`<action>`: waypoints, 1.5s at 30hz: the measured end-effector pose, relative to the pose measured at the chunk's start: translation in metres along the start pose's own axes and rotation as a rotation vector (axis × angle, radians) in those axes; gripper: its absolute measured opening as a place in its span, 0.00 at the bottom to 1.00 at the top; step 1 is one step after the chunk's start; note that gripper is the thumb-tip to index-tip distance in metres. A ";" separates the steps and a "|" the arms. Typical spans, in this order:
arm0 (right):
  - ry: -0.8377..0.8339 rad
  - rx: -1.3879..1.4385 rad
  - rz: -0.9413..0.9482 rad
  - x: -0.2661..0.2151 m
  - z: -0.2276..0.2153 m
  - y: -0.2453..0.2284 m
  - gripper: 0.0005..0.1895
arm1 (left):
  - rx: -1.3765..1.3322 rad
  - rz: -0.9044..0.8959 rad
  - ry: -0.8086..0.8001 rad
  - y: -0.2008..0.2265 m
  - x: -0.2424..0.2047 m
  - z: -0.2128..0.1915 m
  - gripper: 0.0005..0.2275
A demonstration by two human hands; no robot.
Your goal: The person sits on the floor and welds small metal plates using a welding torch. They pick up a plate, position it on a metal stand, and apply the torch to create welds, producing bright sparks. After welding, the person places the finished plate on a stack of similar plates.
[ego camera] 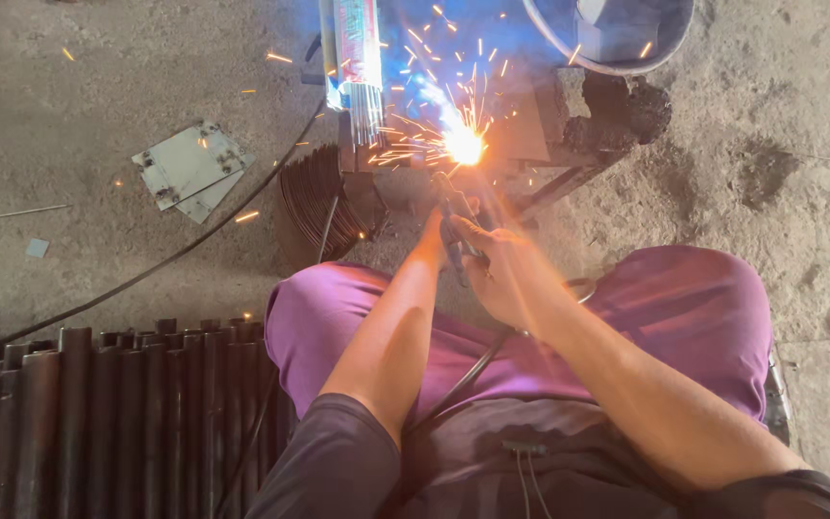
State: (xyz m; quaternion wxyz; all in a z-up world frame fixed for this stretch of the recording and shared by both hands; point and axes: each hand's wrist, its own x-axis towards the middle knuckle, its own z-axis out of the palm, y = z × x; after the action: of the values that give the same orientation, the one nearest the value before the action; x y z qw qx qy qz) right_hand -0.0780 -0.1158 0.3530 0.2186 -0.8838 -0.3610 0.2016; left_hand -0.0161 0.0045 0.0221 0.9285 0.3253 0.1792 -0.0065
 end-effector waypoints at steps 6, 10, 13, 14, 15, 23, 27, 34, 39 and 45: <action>0.095 0.020 -0.129 -0.002 0.002 0.005 0.28 | -0.067 -0.198 0.225 0.002 0.015 0.010 0.14; 0.204 -0.048 -0.279 -0.002 0.003 0.004 0.27 | -0.315 0.059 -0.381 -0.026 0.035 -0.018 0.08; -0.041 0.006 0.106 0.001 0.002 0.003 0.29 | -0.174 0.126 -0.245 -0.034 0.046 -0.024 0.07; -0.005 0.002 0.046 0.001 0.003 0.006 0.29 | -0.127 0.147 -0.200 -0.034 0.048 -0.025 0.07; 0.030 -0.001 -0.014 0.001 0.004 0.010 0.28 | -0.080 0.169 -0.154 -0.034 0.048 -0.024 0.07; -0.011 0.242 0.111 -0.001 0.006 0.012 0.27 | -0.098 -0.104 0.102 -0.013 0.027 -0.007 0.17; -0.076 0.265 0.242 -0.003 -0.010 0.001 0.28 | -0.280 -0.089 0.083 -0.014 0.022 -0.009 0.14; 0.211 0.266 0.276 -0.012 -0.055 0.047 0.43 | 0.528 0.171 0.126 0.017 -0.018 0.031 0.21; 0.586 0.632 -0.229 -0.017 -0.072 0.111 0.19 | 0.897 0.408 0.162 0.050 -0.053 0.059 0.26; 0.452 1.311 0.242 -0.026 -0.057 0.153 0.27 | 1.150 0.389 0.399 0.044 -0.050 0.060 0.29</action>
State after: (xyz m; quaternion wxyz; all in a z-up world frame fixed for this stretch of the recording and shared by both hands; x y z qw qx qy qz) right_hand 0.0186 -0.2468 0.3233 0.7520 -0.6241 -0.0100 0.2120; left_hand -0.0372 -0.0026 0.1086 0.5383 0.7932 0.2544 0.1277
